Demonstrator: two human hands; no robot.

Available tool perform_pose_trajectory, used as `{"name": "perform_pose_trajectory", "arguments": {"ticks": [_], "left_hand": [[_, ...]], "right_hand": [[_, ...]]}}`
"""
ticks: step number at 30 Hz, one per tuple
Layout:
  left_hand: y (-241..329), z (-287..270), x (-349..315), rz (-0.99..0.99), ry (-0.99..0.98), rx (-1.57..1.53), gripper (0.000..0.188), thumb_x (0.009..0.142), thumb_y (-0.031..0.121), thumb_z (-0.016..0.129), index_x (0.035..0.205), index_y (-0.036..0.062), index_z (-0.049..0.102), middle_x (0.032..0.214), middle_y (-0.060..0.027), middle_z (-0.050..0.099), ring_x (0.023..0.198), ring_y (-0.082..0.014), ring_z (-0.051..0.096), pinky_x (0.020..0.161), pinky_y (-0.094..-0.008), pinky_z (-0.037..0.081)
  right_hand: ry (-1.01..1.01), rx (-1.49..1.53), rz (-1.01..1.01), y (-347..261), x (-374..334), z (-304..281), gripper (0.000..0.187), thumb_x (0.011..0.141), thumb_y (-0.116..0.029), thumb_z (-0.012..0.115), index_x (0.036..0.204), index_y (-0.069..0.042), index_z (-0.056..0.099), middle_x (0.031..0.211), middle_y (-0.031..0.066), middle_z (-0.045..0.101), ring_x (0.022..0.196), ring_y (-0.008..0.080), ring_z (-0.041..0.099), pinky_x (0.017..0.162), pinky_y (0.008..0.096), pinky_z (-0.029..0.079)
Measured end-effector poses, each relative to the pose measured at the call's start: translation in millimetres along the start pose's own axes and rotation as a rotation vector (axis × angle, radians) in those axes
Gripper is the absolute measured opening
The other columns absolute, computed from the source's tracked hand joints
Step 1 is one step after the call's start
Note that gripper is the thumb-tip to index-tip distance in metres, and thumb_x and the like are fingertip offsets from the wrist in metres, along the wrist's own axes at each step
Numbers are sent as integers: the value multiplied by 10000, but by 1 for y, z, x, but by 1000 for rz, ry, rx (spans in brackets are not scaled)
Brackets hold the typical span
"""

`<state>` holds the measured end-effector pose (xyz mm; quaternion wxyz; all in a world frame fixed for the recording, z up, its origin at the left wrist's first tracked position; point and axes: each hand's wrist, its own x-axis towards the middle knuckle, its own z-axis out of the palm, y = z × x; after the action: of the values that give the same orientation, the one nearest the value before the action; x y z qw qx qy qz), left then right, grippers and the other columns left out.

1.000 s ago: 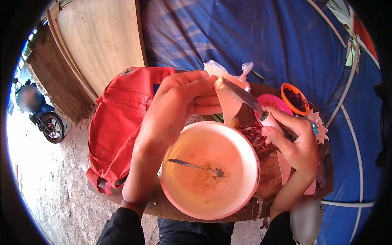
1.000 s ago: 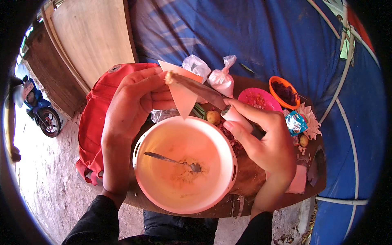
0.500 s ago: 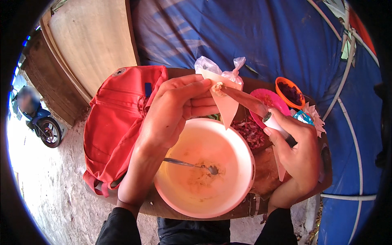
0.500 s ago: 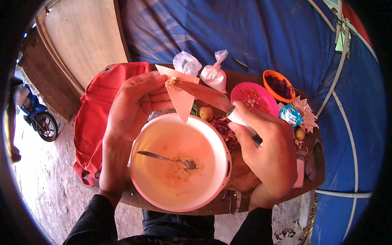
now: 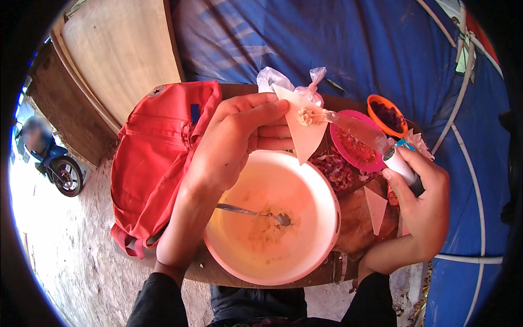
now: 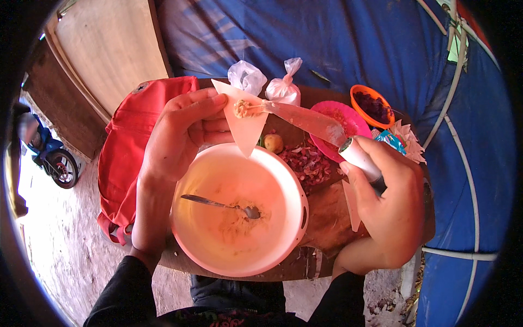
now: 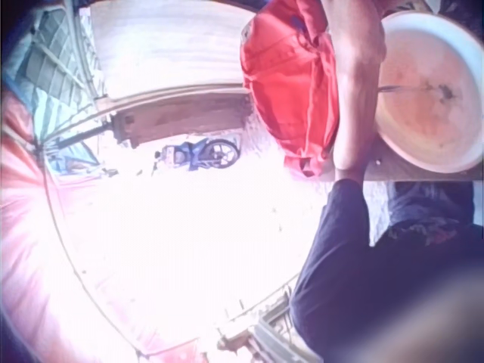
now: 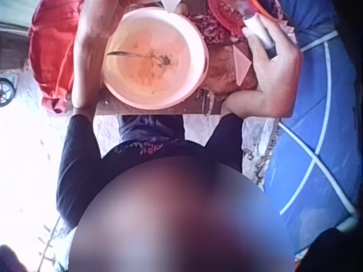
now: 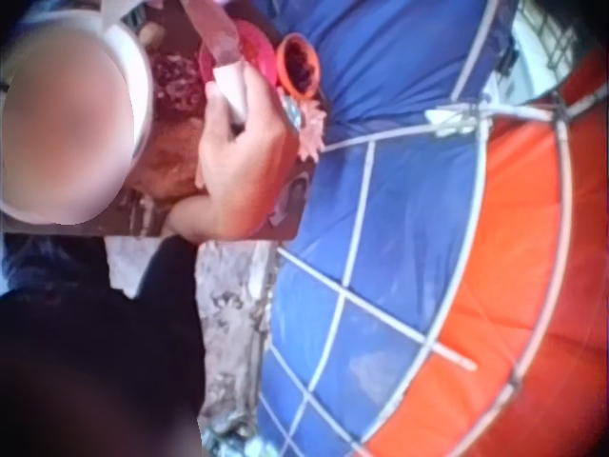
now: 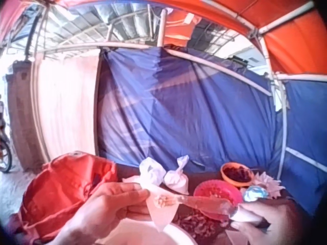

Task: The person assembles small triangular food packets by scooping a mixture from a bowl with a knife, placing it onto folded paper, and folding the paper into a sealed packet. The person repeats this process multiple times, placing finished packets on the table.

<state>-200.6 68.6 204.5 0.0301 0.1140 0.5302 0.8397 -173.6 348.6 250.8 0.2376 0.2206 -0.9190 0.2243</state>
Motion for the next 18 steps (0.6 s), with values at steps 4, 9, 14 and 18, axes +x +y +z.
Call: {"name": "perform_pose_trajectory", "arguments": {"ticks": [4,9,14,18], "left_hand": [[3,-3,0,-45,-90,-118,266,1022,162,525,1116,-42,669,1078,-146,730,940,-207,727,873,-318,583],[2,-5,0,-52,-54,13,289,1012,138,519,1180,-69,628,1097,-186,723,972,-252,736,885,-355,604],[4,-4,-3,-30,-66,57,286,1008,140,529,1184,-61,632,1094,-165,724,972,-235,734,881,-340,600],[7,-4,-4,-27,-56,118,290,1009,160,545,1177,-55,643,1068,-135,731,939,-205,736,868,-309,591]], "right_hand": [[-78,184,-67,-2,6,-1,294,831,-1,744,1116,40,686,1009,208,723,905,272,721,804,353,537],[-57,278,-242,5,18,17,368,839,17,726,1200,48,664,994,201,719,887,245,714,809,340,533],[-145,288,-187,11,25,24,416,827,21,732,1234,51,651,1005,213,723,881,224,715,801,327,530],[-148,265,-193,10,25,26,409,820,20,737,1221,47,661,988,218,725,860,233,718,786,326,531]]}}
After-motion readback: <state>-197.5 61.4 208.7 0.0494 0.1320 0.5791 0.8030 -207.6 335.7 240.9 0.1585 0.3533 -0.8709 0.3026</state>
